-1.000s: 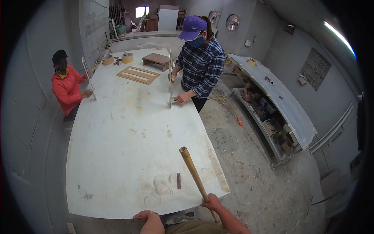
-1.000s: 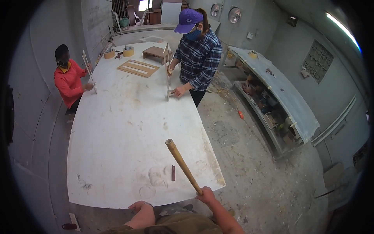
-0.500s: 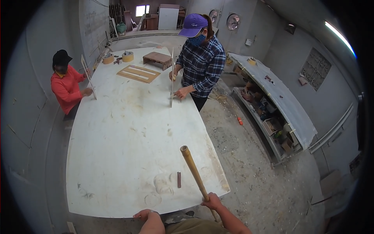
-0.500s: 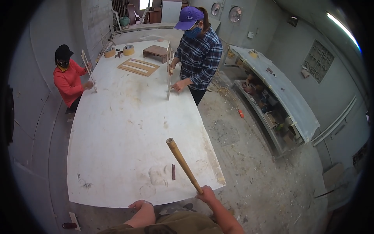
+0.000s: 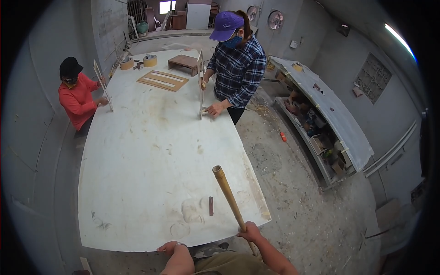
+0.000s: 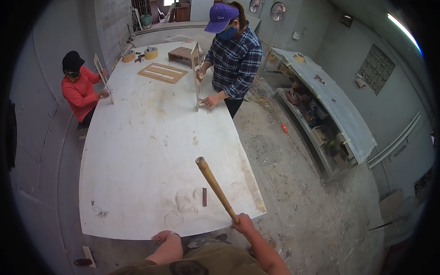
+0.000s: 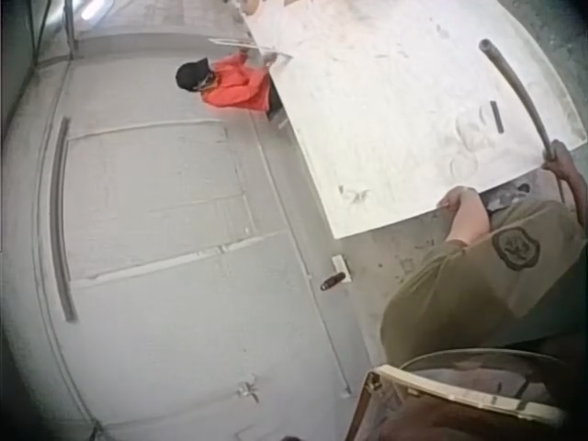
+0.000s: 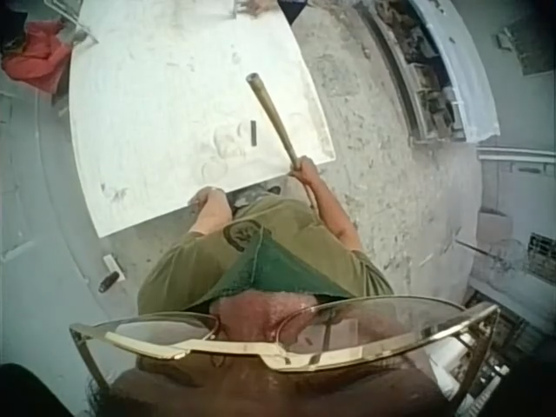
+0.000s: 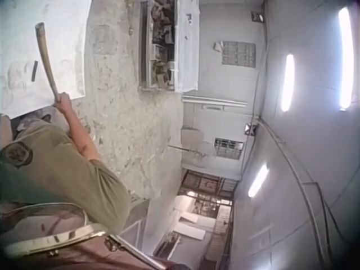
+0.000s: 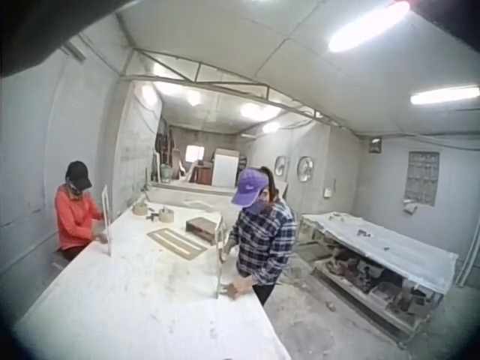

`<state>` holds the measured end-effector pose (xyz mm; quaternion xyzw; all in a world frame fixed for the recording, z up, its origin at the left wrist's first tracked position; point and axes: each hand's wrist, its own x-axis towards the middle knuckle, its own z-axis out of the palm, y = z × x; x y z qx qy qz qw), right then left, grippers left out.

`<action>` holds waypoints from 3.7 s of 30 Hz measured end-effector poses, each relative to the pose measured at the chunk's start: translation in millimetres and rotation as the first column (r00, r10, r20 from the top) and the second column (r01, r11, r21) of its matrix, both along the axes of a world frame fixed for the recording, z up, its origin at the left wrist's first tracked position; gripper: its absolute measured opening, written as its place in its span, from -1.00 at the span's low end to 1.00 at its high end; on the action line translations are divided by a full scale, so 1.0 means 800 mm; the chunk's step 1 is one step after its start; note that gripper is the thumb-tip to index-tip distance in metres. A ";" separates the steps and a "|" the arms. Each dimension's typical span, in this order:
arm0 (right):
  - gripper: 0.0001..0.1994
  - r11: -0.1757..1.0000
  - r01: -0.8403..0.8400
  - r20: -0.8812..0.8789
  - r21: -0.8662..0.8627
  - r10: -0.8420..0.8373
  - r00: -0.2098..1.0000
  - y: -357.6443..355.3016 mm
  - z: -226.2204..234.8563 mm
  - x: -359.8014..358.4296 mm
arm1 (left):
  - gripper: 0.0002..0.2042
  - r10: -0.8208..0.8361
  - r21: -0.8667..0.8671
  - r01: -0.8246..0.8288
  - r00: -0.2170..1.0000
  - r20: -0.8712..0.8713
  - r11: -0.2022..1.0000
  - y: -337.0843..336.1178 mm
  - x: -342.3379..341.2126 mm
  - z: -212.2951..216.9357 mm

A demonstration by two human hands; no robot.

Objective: Organizing and stacking wooden panels on a production floor.

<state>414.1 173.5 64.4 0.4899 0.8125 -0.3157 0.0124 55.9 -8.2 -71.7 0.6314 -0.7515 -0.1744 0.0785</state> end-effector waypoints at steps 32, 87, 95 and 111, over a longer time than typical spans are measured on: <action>-0.59 0.999 -0.009 -0.025 0.032 0.010 1.000 0.001 0.003 -0.002 | -0.24 0.012 0.026 -0.012 1.000 0.006 1.000 0.007 0.006 0.046; -0.64 0.993 0.110 0.020 -0.039 -0.109 0.994 -0.018 -0.002 0.001 | -0.44 -0.141 0.502 0.180 -0.983 0.115 -0.846 0.004 -0.025 0.080; -0.79 0.967 0.250 -0.048 0.057 -0.247 0.968 -0.036 -0.019 -0.002 | -0.42 0.227 0.687 -0.130 -0.973 0.051 -0.715 -0.038 -0.021 0.168; -0.85 0.801 0.598 -0.290 0.018 -0.569 0.770 -0.099 0.034 0.049 | -0.36 0.197 0.776 -0.143 -0.980 -0.025 -0.614 0.024 0.104 0.354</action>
